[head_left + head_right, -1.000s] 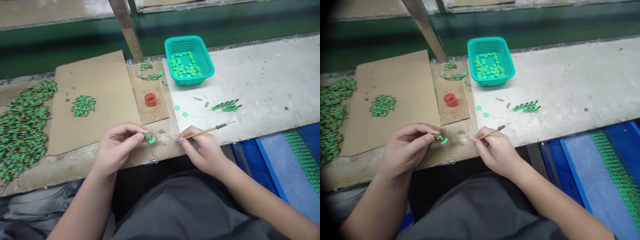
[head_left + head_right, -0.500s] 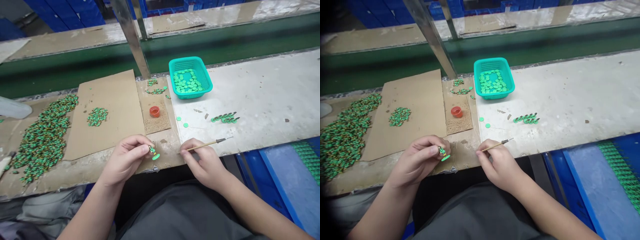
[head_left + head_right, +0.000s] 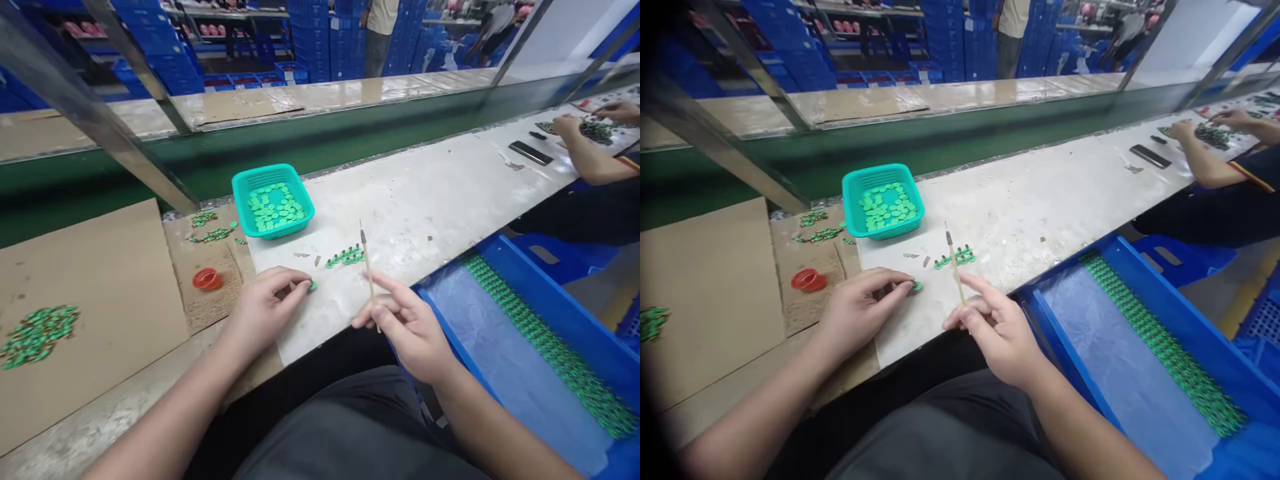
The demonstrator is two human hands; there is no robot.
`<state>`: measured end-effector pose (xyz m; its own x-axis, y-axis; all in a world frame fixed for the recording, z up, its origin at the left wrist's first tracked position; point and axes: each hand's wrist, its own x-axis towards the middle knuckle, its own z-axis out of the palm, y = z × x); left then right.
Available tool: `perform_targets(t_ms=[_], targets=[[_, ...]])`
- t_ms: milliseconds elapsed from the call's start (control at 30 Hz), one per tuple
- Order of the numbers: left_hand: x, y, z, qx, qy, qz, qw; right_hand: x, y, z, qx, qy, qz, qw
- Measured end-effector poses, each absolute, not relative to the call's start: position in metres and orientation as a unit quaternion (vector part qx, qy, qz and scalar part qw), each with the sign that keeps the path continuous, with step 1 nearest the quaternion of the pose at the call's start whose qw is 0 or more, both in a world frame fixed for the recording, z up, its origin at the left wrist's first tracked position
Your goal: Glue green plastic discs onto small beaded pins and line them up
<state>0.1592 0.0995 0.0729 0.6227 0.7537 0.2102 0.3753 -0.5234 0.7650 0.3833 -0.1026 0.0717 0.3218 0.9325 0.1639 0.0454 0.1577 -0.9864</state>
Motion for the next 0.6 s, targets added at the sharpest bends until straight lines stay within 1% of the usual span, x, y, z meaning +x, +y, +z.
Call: perform_targets(t_ms=[67,233,333,500,600], targets=[[0.167,0.102,0.070,0.855,0.327,0.255,0.311,0.393,-0.099,0.073,-0.545,-0.448,0.360,0.611],[0.165,0.103,0.070,0.893,0.305,0.220,0.247,0.401,-0.077,0.061,-0.600,-0.480,0.270,0.580],[0.165,0.104,0.069,0.908,0.290,0.200,0.229,0.400,-0.059,0.056,-0.602,-0.502,0.282,0.553],[0.164,0.102,0.064,0.916,0.284,0.189,0.212,0.400,-0.037,0.062,-0.592,-0.587,0.299,0.464],[0.162,0.101,0.061,0.917,0.282,0.192,0.207,0.401,-0.030,0.065,-0.594,-0.610,0.302,0.430]])
